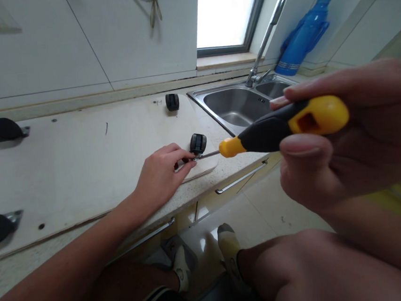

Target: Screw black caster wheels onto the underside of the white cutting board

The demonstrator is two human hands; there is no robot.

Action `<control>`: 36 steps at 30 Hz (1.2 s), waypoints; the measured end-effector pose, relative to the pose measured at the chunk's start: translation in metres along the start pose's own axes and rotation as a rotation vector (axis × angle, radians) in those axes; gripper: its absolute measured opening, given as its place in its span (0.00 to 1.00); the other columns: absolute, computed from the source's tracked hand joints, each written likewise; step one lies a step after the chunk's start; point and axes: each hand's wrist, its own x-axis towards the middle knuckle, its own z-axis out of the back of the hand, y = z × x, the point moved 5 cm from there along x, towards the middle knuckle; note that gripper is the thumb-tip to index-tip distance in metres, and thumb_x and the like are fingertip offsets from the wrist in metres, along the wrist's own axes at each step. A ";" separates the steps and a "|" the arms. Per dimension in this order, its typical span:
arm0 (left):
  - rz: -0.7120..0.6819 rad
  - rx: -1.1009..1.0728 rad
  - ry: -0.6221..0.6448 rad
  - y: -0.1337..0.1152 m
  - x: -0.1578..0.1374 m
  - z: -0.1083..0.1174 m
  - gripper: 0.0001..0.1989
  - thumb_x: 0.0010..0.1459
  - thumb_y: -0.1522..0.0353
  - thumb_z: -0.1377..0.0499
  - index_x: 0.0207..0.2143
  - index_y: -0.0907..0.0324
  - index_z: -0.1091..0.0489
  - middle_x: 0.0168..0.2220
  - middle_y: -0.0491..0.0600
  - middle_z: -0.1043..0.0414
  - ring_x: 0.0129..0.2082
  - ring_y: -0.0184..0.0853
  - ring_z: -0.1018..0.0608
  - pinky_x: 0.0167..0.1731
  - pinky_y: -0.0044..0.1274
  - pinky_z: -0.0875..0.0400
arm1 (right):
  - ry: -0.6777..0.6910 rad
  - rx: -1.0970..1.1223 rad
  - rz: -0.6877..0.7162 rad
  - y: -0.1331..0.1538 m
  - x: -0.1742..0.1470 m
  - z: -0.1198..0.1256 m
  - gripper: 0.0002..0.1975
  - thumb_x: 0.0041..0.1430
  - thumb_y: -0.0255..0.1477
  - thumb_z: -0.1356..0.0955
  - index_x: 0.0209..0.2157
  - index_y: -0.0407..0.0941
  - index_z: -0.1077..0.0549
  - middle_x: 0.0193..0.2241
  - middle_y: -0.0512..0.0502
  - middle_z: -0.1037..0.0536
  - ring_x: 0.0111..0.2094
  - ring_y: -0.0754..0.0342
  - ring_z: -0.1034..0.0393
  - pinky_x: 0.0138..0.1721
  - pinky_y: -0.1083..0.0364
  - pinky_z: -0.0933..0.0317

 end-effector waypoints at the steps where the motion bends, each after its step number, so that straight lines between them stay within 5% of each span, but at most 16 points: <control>1: 0.000 -0.004 -0.002 0.000 0.000 0.000 0.08 0.71 0.64 0.34 0.45 0.54 0.14 0.44 0.49 0.16 0.39 0.38 0.18 0.44 0.31 0.26 | -0.054 -0.054 0.033 0.003 0.002 -0.001 0.20 0.71 0.43 0.25 0.61 0.59 0.20 0.53 0.48 0.18 0.53 0.39 0.20 0.49 0.39 0.22; 8: 0.016 -0.008 0.014 -0.001 0.001 -0.001 0.07 0.71 0.66 0.34 0.46 0.54 0.14 0.43 0.48 0.17 0.37 0.37 0.19 0.41 0.30 0.29 | -0.231 -0.117 0.165 0.013 0.014 -0.010 0.15 0.69 0.44 0.25 0.51 0.53 0.14 0.40 0.48 0.16 0.37 0.46 0.25 0.34 0.47 0.32; 19: 0.026 -0.007 0.016 0.000 0.002 -0.002 0.08 0.72 0.65 0.35 0.46 0.54 0.14 0.45 0.49 0.16 0.38 0.38 0.19 0.40 0.31 0.28 | -0.193 -0.106 0.122 0.005 0.012 -0.017 0.14 0.69 0.41 0.23 0.51 0.51 0.14 0.38 0.45 0.16 0.38 0.47 0.25 0.31 0.49 0.30; 27: -0.001 0.058 0.043 0.000 0.004 -0.004 0.08 0.74 0.65 0.36 0.47 0.55 0.16 0.46 0.50 0.17 0.42 0.41 0.18 0.43 0.32 0.28 | -0.127 0.014 -0.017 0.008 0.016 -0.020 0.14 0.69 0.33 0.23 0.55 0.54 0.16 0.48 0.47 0.17 0.43 0.49 0.19 0.36 0.51 0.22; 36: -0.132 0.149 0.094 0.001 0.007 -0.003 0.11 0.76 0.62 0.40 0.47 0.55 0.18 0.46 0.51 0.18 0.43 0.42 0.18 0.40 0.31 0.28 | -0.037 -0.036 0.100 0.008 0.033 -0.023 0.14 0.69 0.27 0.25 0.54 0.54 0.14 0.43 0.48 0.14 0.41 0.52 0.20 0.31 0.57 0.23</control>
